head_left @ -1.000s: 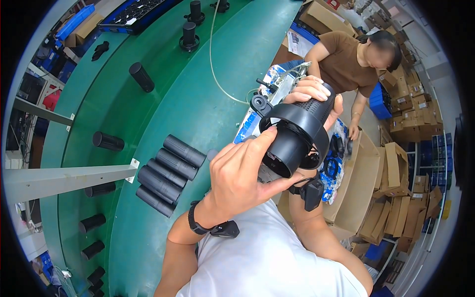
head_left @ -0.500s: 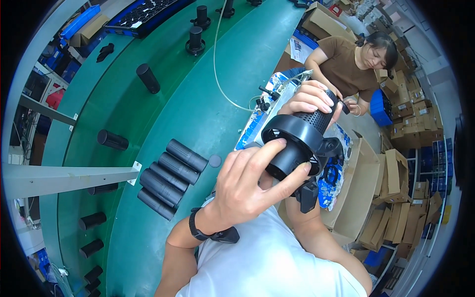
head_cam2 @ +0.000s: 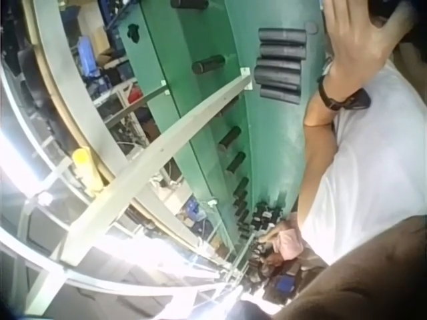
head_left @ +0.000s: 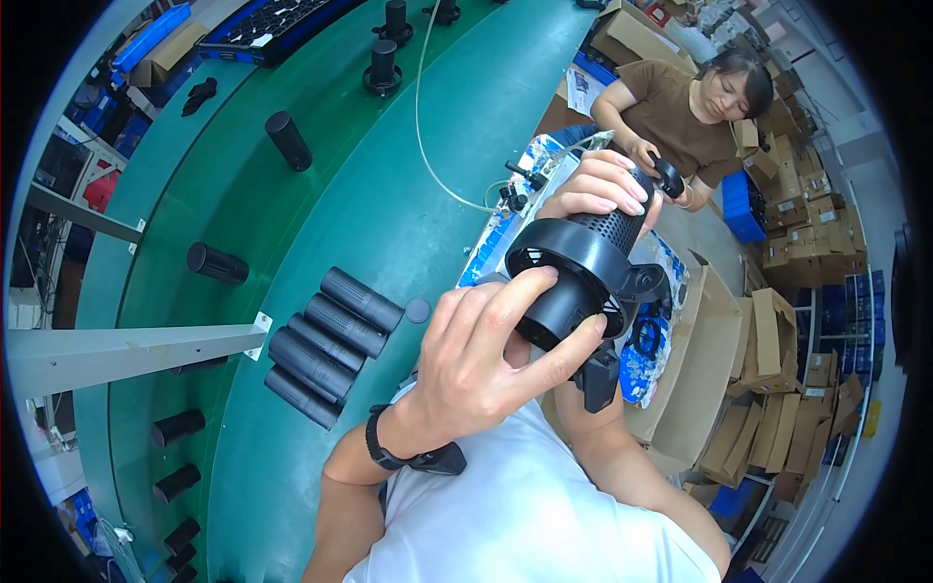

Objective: Assemble and inspect microphones by placing components into a testing machine and organizing them on a tray.

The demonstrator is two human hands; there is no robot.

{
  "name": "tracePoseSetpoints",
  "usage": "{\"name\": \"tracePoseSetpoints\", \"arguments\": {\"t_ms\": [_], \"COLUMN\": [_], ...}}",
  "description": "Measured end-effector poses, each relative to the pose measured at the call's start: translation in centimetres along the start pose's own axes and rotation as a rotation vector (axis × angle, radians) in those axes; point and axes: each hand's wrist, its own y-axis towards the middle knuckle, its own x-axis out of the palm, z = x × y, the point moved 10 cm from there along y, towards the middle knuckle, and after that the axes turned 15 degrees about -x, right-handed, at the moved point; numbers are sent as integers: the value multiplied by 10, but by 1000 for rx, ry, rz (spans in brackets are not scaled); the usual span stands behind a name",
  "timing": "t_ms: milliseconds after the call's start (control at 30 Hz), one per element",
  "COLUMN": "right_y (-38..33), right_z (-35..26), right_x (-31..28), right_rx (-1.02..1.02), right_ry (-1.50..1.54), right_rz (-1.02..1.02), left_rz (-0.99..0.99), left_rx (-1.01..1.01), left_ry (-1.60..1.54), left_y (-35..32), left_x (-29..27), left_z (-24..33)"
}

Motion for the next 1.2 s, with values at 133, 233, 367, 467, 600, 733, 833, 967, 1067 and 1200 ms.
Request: {"name": "tracePoseSetpoints", "arguments": {"t_ms": [133,233,367,467,600,733,833,967,1067,1200], "right_y": [-4,-10,-11,-10,-10,-11,-12,-17,-27,-34], "right_z": [0,-3,6,2,0,4,-6,-28,-2,26], "right_x": [-6,-17,-4,-5,-14,-26,-31,-27,-58,-79], "right_rx": [21,22,76,34,23,31,-31,-201,-57,178], "right_ry": [-98,-241,25,61,68,106,-262,-1674,-1852,-2232], "right_rz": [69,186,17,8,-2,4,-2,-282,-280,-493], "left_rz": [14,96,76,83,56,70,11,166,-118,-183], "left_rx": [2,95,128,125,103,122,22,-183,-412,-665], "left_ry": [16,-62,-113,-99,-93,-98,-146,-249,-90,-237], "left_y": [-3,-9,-22,-23,-27,-31,-28,-25,-9,-23], "left_x": [-2,-7,-2,0,2,2,-2,-32,9,45], "left_z": [0,4,12,13,7,0,-20,-71,-109,-194]}}
